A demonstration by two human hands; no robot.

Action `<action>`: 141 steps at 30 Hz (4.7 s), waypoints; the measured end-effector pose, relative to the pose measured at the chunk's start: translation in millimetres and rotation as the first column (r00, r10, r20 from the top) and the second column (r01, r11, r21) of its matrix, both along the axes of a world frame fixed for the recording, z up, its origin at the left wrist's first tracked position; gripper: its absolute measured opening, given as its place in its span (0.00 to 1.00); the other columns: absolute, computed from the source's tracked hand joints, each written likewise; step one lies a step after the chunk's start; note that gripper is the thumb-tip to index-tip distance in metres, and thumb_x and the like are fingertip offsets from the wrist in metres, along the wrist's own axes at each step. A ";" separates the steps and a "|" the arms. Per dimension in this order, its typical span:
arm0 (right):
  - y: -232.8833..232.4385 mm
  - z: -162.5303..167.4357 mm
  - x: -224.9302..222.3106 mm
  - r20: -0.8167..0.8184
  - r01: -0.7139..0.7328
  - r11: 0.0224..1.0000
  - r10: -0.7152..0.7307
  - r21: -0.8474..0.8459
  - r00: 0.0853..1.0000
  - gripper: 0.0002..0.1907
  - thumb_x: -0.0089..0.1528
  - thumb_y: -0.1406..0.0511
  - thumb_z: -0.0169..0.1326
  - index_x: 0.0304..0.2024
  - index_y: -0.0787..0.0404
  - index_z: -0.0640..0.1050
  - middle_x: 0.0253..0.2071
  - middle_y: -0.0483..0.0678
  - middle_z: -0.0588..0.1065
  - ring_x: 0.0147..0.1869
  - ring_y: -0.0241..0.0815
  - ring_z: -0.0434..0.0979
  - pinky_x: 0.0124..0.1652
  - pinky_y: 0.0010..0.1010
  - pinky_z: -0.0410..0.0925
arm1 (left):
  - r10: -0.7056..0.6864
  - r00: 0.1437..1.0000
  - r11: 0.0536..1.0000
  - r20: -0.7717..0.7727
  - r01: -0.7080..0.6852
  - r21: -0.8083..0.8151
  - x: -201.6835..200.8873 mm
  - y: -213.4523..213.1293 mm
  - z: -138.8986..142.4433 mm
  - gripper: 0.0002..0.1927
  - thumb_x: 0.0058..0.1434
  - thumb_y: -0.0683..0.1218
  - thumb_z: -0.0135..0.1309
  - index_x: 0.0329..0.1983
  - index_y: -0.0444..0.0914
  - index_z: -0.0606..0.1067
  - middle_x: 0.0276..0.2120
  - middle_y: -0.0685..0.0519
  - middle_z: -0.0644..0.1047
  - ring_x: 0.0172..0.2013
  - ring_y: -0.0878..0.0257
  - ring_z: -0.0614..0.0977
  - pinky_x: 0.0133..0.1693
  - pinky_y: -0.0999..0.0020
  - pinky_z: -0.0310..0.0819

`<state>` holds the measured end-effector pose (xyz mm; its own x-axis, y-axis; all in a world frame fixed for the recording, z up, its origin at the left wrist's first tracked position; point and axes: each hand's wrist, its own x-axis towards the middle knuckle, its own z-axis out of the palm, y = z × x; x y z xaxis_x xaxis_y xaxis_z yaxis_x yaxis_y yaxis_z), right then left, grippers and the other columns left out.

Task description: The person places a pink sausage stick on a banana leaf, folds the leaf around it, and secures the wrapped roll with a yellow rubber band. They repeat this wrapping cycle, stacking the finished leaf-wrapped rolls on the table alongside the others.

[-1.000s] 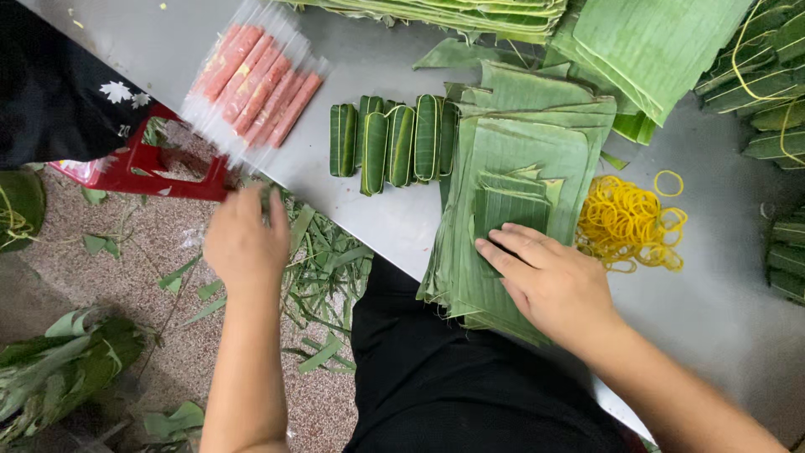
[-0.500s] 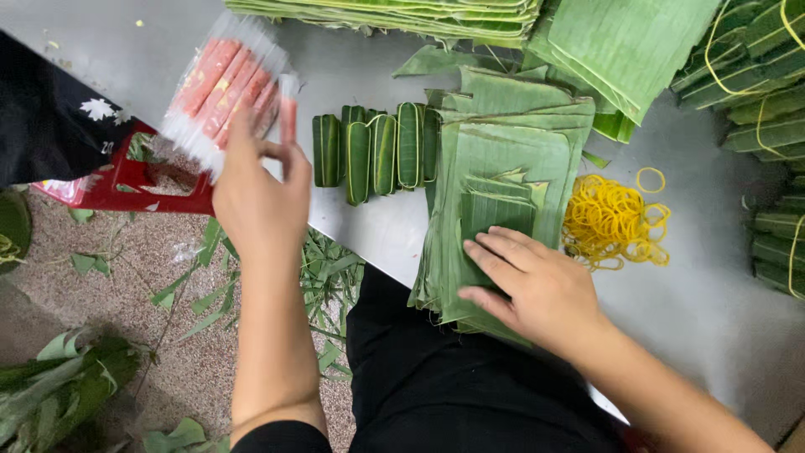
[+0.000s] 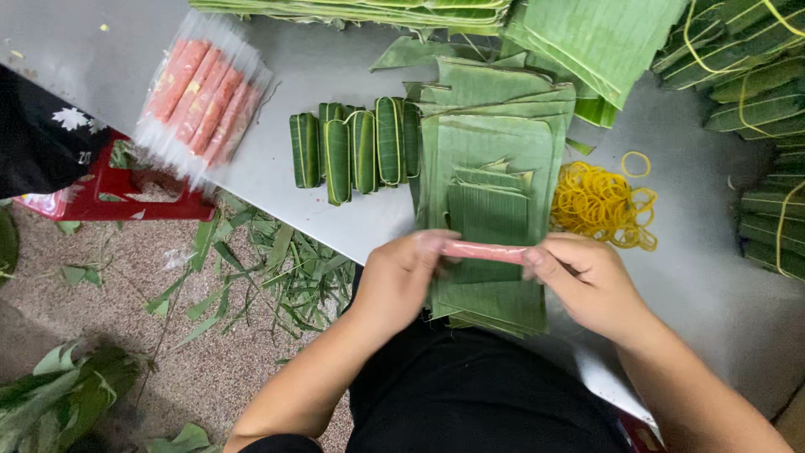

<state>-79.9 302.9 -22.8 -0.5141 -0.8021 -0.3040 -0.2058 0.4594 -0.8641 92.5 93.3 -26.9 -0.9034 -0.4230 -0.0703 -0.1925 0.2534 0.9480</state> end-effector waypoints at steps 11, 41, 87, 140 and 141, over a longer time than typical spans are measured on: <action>-27.6 24.3 4.2 -0.773 -0.331 0.941 0.161 -0.067 0.614 0.12 0.55 0.60 0.66 0.38 0.58 0.81 0.36 0.48 0.78 0.36 0.48 0.79 0.33 0.37 0.72 | -0.219 0.959 0.660 -0.180 0.010 -0.751 -13.7 6.0 21.6 0.13 0.61 0.45 0.63 0.44 0.33 0.76 0.38 0.47 0.77 0.39 0.50 0.79 0.43 0.56 0.73; -47.5 16.9 -12.1 -0.726 -0.305 0.952 0.184 -0.037 0.663 0.17 0.57 0.64 0.63 0.49 0.58 0.83 0.49 0.47 0.81 0.52 0.49 0.79 0.48 0.36 0.73 | -0.628 0.777 0.522 0.045 0.463 -0.716 -19.8 8.5 28.3 0.15 0.55 0.53 0.62 0.37 0.41 0.75 0.33 0.53 0.73 0.40 0.55 0.76 0.40 0.59 0.70; -60.3 17.7 -7.2 -0.812 -0.193 0.981 0.134 0.026 0.568 0.18 0.58 0.59 0.64 0.48 0.59 0.82 0.45 0.45 0.77 0.49 0.47 0.76 0.43 0.37 0.72 | -0.447 0.893 0.671 -0.049 0.299 -0.678 -67.1 -41.0 9.7 0.13 0.57 0.47 0.62 0.42 0.38 0.76 0.40 0.48 0.78 0.43 0.49 0.80 0.45 0.56 0.76; -30.4 50.4 -1.3 -0.080 -0.068 0.924 0.041 -0.375 0.996 0.45 0.45 0.54 0.72 0.57 0.66 0.67 0.61 0.55 0.74 0.24 0.31 0.71 0.24 0.22 0.66 | -0.326 0.912 0.717 -0.251 0.411 0.563 -18.9 -18.1 5.1 0.56 0.49 0.44 0.75 0.77 0.39 0.56 0.50 0.53 0.79 0.53 0.65 0.81 0.61 0.66 0.76; -29.9 50.1 0.1 -0.137 -0.094 0.929 0.047 -0.359 0.989 0.40 0.45 0.55 0.71 0.54 0.64 0.71 0.61 0.54 0.75 0.22 0.31 0.71 0.24 0.22 0.66 | -0.312 0.923 0.767 -0.225 0.384 0.514 -17.6 -18.7 5.2 0.56 0.47 0.44 0.76 0.77 0.37 0.58 0.47 0.52 0.79 0.53 0.64 0.81 0.62 0.65 0.74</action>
